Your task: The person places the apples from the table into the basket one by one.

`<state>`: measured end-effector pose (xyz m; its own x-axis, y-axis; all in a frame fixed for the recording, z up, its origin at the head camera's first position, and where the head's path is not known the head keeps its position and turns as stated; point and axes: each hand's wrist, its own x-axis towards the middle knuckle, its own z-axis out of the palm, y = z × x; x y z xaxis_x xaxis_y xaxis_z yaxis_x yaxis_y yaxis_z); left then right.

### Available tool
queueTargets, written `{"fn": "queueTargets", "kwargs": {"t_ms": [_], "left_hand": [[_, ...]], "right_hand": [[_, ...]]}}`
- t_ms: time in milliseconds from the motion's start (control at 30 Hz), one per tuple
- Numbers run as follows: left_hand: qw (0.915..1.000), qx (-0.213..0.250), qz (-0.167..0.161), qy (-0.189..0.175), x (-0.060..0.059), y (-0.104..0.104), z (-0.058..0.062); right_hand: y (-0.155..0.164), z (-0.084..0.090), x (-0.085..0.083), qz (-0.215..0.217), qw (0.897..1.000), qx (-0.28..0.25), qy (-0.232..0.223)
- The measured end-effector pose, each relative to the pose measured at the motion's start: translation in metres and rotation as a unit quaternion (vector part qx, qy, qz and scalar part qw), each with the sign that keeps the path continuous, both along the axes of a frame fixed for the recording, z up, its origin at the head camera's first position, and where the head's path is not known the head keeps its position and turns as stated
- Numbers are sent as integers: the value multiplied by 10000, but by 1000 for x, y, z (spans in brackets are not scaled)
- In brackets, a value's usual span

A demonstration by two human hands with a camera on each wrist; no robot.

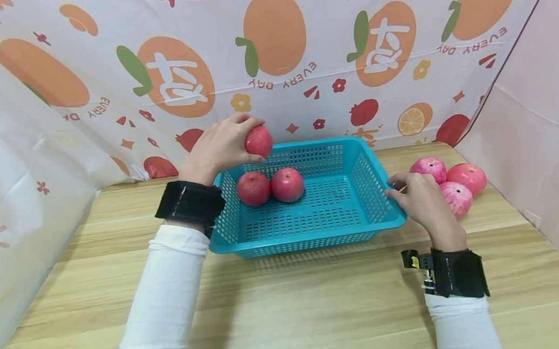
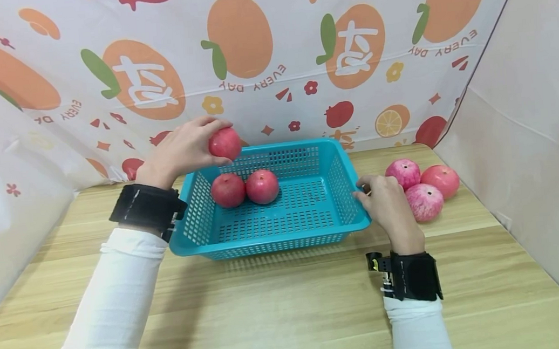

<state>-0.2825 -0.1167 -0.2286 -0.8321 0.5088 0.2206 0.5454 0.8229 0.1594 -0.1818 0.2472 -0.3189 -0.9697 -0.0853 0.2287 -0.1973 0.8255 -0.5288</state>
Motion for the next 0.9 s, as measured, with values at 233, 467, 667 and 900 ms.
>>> {"fn": "queueTargets", "kwargs": {"t_ms": [233, 467, 667, 900], "left_hand": [[9999, -77, 20, -85, 0, 6, 0], [10000, -50, -30, -72, 0, 12, 1], [9998, -79, -70, -147, -3, 19, -2], [9998, -67, -100, -165, -3, 26, -4]], "right_hand": [[0, 0, 0, 12, 10000, 8, 17], [1, 1, -1, -16, 9999, 25, 100], [1, 1, 0, -4, 10000, 9, 27], [1, 0, 0, 22, 10000, 13, 44]]}}
